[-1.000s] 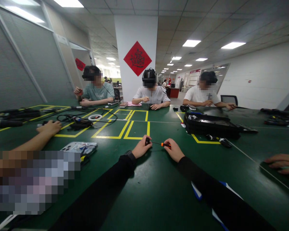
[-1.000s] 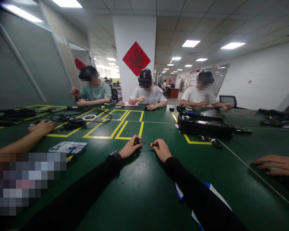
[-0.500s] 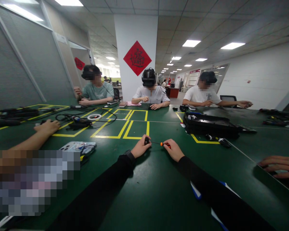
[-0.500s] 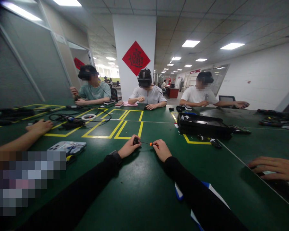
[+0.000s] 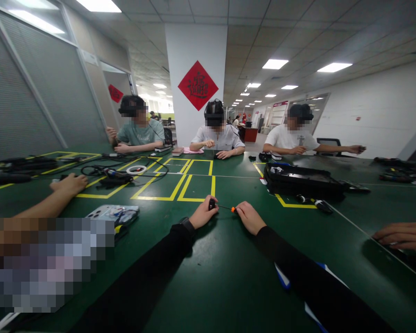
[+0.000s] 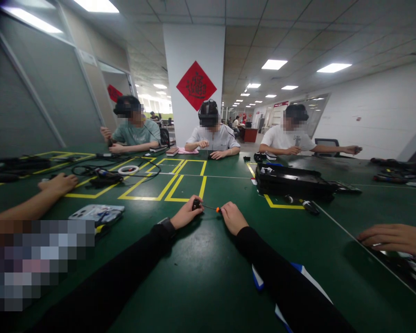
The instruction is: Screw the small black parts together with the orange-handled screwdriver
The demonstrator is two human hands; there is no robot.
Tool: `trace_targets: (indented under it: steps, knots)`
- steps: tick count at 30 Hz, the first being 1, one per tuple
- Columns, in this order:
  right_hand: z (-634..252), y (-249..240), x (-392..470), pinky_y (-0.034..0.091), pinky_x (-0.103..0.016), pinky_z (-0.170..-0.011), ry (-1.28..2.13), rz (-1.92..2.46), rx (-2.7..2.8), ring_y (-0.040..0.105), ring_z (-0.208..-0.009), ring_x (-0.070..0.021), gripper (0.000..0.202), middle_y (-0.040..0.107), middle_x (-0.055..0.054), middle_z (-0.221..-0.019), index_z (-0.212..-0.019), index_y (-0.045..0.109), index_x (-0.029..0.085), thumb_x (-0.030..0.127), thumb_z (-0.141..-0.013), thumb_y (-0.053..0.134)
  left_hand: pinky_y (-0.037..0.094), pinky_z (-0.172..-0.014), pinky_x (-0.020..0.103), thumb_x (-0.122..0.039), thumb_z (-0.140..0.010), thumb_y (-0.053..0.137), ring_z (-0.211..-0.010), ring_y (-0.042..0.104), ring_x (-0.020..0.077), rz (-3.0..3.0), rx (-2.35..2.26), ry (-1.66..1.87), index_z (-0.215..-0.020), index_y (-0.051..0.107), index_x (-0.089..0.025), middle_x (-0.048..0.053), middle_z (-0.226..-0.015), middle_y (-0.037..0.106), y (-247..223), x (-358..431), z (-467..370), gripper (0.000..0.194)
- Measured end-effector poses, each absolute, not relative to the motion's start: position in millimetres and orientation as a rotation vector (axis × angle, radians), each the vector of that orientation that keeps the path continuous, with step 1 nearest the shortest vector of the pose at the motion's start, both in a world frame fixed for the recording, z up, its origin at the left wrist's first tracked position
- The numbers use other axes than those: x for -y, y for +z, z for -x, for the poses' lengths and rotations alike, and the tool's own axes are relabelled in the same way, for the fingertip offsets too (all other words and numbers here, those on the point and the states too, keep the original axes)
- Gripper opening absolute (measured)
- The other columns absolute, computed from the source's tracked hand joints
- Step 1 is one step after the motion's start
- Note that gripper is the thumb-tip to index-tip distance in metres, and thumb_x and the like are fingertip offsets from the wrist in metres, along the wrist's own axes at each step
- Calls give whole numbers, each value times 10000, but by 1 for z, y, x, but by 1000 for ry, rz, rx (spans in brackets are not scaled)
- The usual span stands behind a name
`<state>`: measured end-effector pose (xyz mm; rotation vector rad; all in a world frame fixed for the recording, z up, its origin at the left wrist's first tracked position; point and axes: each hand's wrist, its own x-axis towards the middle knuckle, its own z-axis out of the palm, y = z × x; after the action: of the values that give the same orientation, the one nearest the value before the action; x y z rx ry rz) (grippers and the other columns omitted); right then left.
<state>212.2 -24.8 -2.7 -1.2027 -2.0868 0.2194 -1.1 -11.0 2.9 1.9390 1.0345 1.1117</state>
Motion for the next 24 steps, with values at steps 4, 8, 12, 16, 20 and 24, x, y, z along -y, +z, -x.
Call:
trace_targets:
  steps: [4, 8, 12, 16, 20, 24]
  knots:
    - [-212, -3, 26, 385, -293, -751, 238, 1199, 2057, 477, -795, -150, 124, 515, -43, -840, -823, 538, 172, 208, -796, 421, 409, -743, 278, -248, -721, 495, -738, 527, 121, -1936, -1028, 1112, -944, 437, -189, -2, -813, 548, 3, 11, 2, 238]
    - [-210, -3, 28, 394, -277, -712, 273, 1194, 2024, 479, -758, -140, 115, 515, -25, -833, -845, 502, 174, 210, -736, 506, 409, -746, 279, -248, -721, 498, -738, 524, 121, -1954, -1017, 1127, -942, 441, -191, 1, -816, 550, 1, 10, 2, 235]
    - [-210, -2, 27, 394, -279, -737, 320, 1192, 2002, 488, -788, -141, 152, 527, -32, -844, -872, 521, 173, 274, -798, 434, 411, -742, 282, -248, -720, 496, -727, 525, 121, -1945, -1040, 1120, -940, 440, -190, -4, -803, 547, 0, 9, 1, 235]
    - [-212, -2, 25, 380, -293, -788, 286, 1163, 2050, 486, -819, -147, 257, 533, -49, -832, -807, 568, 173, 242, -853, 325, 410, -750, 284, -260, -725, 494, -743, 528, 123, -1968, -1032, 1123, -943, 438, -195, -3, -819, 546, -1, 7, 2, 234]
    - [-213, -2, 25, 380, -301, -789, 244, 1171, 2047, 485, -821, -153, 192, 527, -50, -839, -825, 571, 176, 219, -823, 384, 410, -747, 283, -271, -733, 490, -743, 530, 123, -1976, -1012, 1119, -952, 432, -197, 0, -818, 546, -3, 6, 3, 238]
    - [-213, -3, 26, 389, -297, -737, 252, 1202, 2026, 483, -794, -153, 123, 521, -33, -849, -855, 540, 183, 207, -740, 506, 410, -741, 282, -275, -733, 490, -740, 525, 122, -1990, -1022, 1118, -960, 435, -195, 5, -830, 550, -3, 7, 3, 247]
